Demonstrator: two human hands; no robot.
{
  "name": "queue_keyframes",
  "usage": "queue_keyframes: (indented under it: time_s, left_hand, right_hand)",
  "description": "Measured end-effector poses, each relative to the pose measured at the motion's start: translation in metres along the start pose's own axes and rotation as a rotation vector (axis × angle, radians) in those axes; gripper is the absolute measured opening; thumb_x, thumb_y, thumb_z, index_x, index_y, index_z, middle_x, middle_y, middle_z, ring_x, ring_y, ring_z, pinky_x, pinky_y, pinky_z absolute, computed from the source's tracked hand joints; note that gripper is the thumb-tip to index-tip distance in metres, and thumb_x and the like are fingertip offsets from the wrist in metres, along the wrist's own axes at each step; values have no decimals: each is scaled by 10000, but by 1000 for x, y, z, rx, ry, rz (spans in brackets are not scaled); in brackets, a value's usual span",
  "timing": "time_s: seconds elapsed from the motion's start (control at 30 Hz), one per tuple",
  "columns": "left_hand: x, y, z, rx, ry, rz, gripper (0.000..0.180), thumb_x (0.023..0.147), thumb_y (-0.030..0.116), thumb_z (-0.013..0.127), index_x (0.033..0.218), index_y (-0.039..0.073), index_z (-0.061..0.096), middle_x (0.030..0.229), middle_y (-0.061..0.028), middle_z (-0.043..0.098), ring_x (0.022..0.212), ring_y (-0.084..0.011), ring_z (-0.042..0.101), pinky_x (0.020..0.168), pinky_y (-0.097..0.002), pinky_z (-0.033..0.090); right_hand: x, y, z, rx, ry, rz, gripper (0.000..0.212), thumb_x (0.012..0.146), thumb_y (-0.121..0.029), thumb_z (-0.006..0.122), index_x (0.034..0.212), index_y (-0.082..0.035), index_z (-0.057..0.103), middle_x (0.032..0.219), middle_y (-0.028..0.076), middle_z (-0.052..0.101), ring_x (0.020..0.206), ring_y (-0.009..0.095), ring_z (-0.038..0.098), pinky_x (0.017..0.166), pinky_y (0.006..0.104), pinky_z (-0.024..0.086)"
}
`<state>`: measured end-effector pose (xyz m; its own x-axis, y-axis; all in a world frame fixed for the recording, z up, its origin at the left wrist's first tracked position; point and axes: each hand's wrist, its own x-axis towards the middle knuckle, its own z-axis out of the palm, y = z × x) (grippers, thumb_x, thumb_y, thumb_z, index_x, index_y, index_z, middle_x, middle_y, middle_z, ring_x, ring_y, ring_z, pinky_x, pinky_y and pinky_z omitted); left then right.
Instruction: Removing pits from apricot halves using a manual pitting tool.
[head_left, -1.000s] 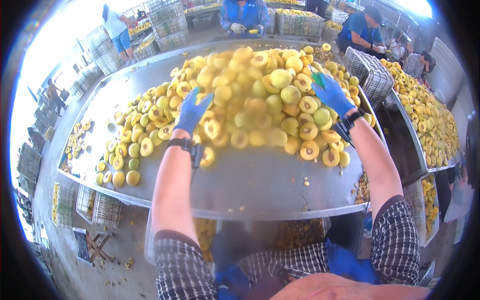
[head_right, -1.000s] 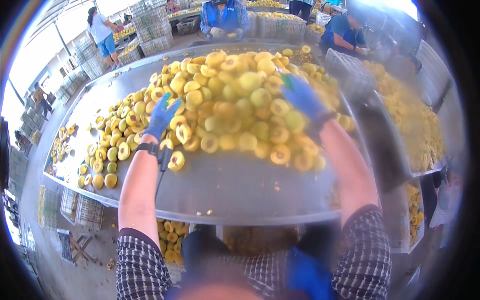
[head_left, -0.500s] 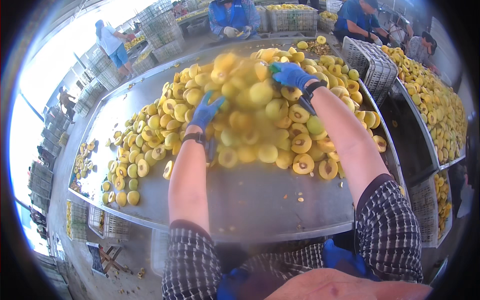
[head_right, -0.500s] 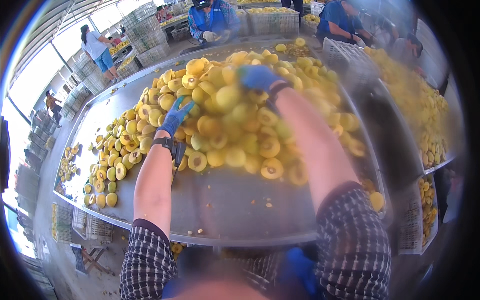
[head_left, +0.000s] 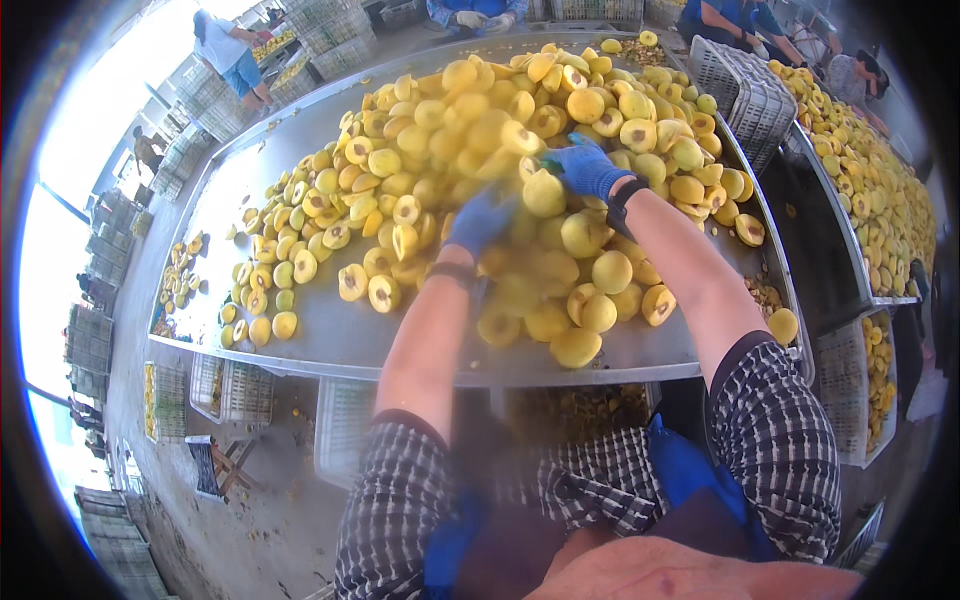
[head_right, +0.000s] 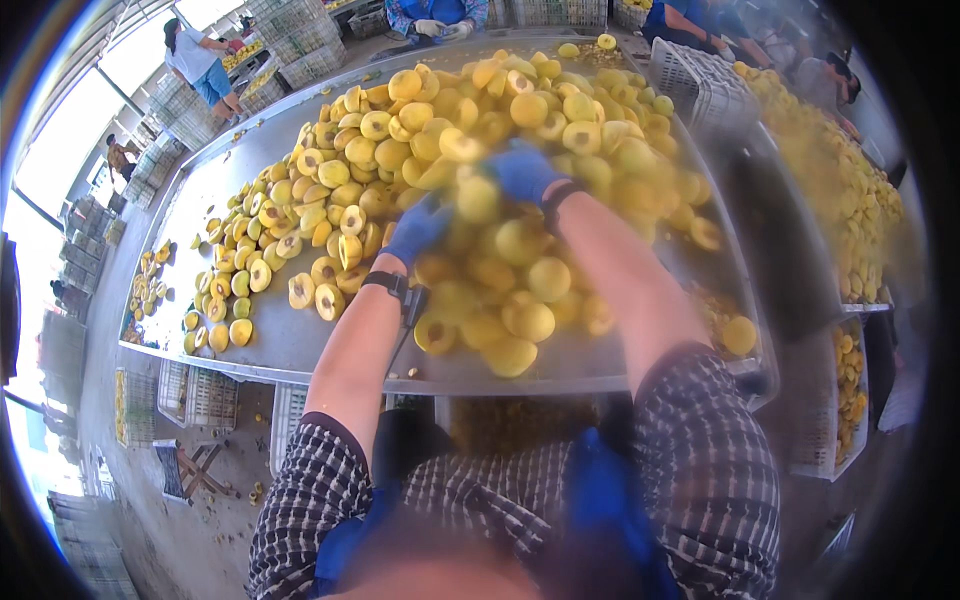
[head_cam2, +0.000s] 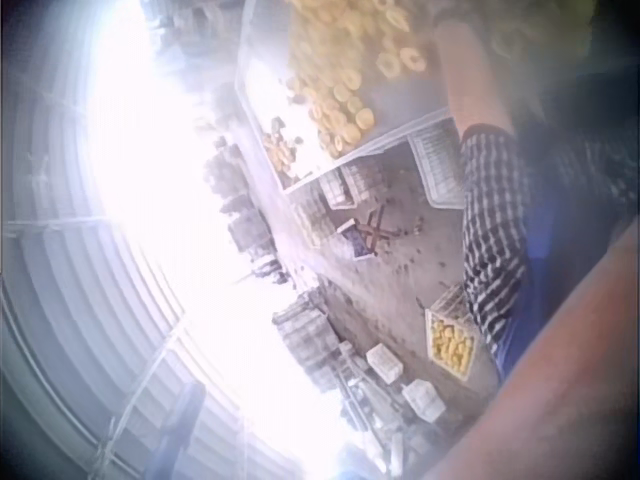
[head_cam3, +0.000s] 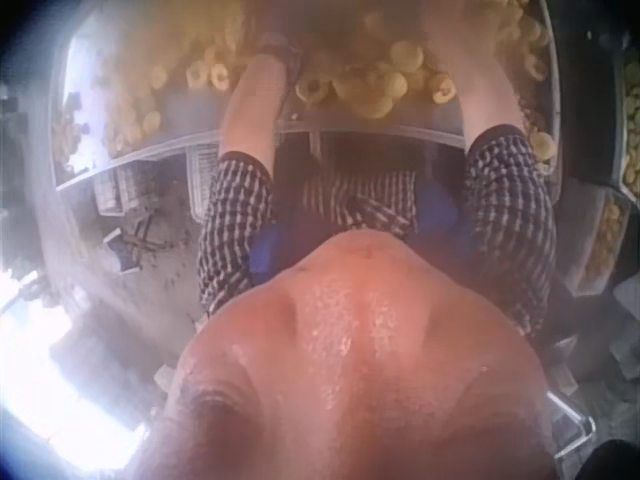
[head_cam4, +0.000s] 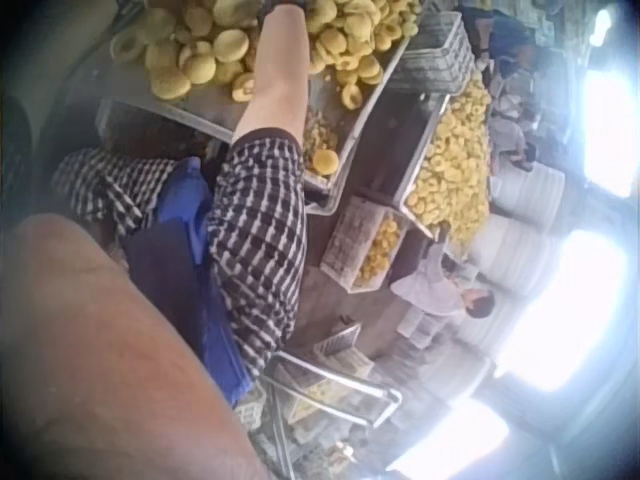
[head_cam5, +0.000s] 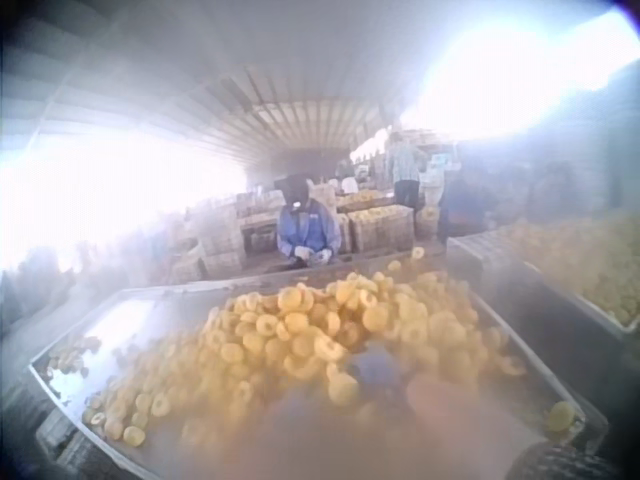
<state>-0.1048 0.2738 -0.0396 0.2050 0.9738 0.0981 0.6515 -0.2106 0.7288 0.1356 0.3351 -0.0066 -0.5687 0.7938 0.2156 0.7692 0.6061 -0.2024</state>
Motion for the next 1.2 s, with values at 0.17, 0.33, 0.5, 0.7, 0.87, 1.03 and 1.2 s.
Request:
queue_keyframes:
  time_s: [0.17,0.33,0.5,0.7,0.87,1.03,1.2]
  left_hand:
    - [-44,2,14,0,128,45,533,889,432,599,1302,97,561,1165,-194,644,1079,-366,606,929,-394,473]
    - [-77,-23,-41,155,458,453,369,900,319,617,1149,49,656,1111,-164,669,1000,-348,628,872,-400,493]
    - [-118,-128,-148,831,490,-140,352,916,273,540,1261,209,558,1300,-96,550,1170,-334,523,970,-453,432]
    - [-115,-172,-136,498,103,-319,443,943,302,494,1374,199,479,1331,-126,544,1213,-332,522,993,-440,434]
    - [-134,-119,-92,124,20,-245,518,931,277,528,1423,144,431,1245,-138,588,1120,-250,569,945,-364,465]
    - [-160,-66,-78,-462,-161,-317,610,862,145,651,1430,120,430,1126,-72,617,1006,-142,558,880,-280,473]
    - [-173,-82,-72,17,-42,-371,564,814,106,729,1327,62,498,1126,-83,627,956,-149,591,810,-292,511]
  right_hand:
    - [-39,-17,5,-89,193,-241,352,858,-188,543,1200,-215,619,1100,49,671,985,271,608,908,375,432]
    - [-82,-43,-41,213,-47,14,334,921,-236,546,1241,-155,595,1152,94,656,1072,278,596,910,364,470]
    - [-152,-11,-53,994,238,78,338,976,-128,521,1295,-20,552,1169,73,618,996,123,581,871,290,480]
    - [-262,-15,-48,1051,158,108,394,1008,-162,489,1353,27,462,1309,124,537,1106,196,560,946,313,460]
    - [-297,-82,-42,860,194,209,299,930,16,551,1228,46,543,1118,95,631,951,152,609,807,260,489]
    - [-312,-128,-44,988,155,326,275,896,-12,611,1165,14,562,959,38,616,843,114,576,744,251,479]
    - [-318,-172,-41,1056,9,465,342,940,-148,597,1244,-21,505,810,-21,567,617,43,506,555,196,437]
